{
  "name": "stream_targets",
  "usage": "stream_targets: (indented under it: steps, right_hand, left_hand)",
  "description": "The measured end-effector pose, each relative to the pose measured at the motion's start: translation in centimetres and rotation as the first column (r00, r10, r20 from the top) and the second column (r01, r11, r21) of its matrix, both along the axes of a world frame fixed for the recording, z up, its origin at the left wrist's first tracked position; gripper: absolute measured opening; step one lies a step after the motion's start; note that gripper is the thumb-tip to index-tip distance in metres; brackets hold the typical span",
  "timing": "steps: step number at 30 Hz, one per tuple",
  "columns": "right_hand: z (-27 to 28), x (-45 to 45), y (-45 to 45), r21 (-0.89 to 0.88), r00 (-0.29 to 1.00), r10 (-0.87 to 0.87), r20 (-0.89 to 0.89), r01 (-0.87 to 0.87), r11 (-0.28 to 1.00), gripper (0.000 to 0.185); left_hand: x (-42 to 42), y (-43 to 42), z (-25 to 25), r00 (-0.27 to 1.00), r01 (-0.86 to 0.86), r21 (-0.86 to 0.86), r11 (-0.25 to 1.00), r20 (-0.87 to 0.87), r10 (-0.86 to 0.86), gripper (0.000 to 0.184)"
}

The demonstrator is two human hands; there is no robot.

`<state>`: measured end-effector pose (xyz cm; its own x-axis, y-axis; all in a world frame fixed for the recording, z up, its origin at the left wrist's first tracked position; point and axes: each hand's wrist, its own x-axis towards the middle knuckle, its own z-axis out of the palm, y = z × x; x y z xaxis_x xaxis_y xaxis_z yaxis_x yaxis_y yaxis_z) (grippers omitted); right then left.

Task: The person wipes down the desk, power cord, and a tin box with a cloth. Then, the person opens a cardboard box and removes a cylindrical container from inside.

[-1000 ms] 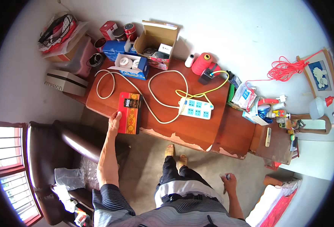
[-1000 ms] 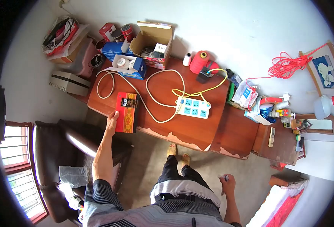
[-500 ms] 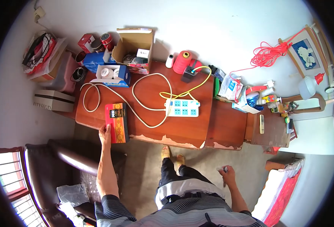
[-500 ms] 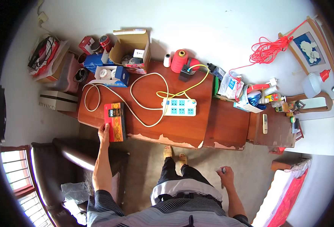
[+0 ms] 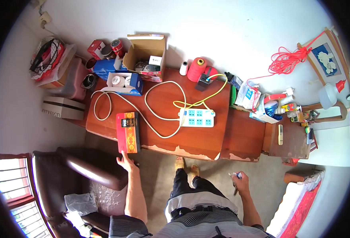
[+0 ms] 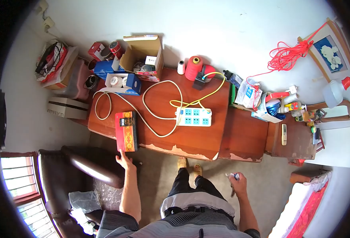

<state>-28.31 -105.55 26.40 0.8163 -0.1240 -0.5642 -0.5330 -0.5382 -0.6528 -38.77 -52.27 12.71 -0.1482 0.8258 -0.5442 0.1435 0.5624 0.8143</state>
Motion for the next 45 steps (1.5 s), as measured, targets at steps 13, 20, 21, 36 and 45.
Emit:
stream_targets:
  steps: [13,20,21,36,45]
  right_hand:
    - [2.1,2.9,3.0,0.116,0.996,0.085,0.007,-0.085,0.990,0.017]
    - [2.8,2.4,-0.5,0.135,0.999,0.016,-0.039,-0.011,0.991,0.016]
    - [2.3,2.3,-1.5,0.129,0.999,0.006,-0.042,0.000,0.992,0.016]
    - [-5.4,9.1,-16.6,0.491,0.964,-0.213,-0.159,0.265,0.830,0.015]
    - [-16.1,17.0,-17.8,0.158,0.990,0.056,0.129,-0.076,0.984,0.027]
  left_hand:
    - [0.8,-0.2,0.3,0.867,0.088,-0.313,0.946,0.492,0.082,0.049]
    - [0.0,2.8,-5.2,0.622,0.320,-0.196,0.927,0.781,-0.050,0.035]
    - [1.1,1.9,-3.5,0.609,0.227,-0.182,0.957,0.793,0.006,0.038]
    - [-11.9,-25.8,8.0,0.778,0.153,-0.147,0.977,0.627,-0.027,0.019]
    - [-11.8,-40.4,12.0,0.913,0.202,-0.337,0.919,0.404,-0.053,0.015]
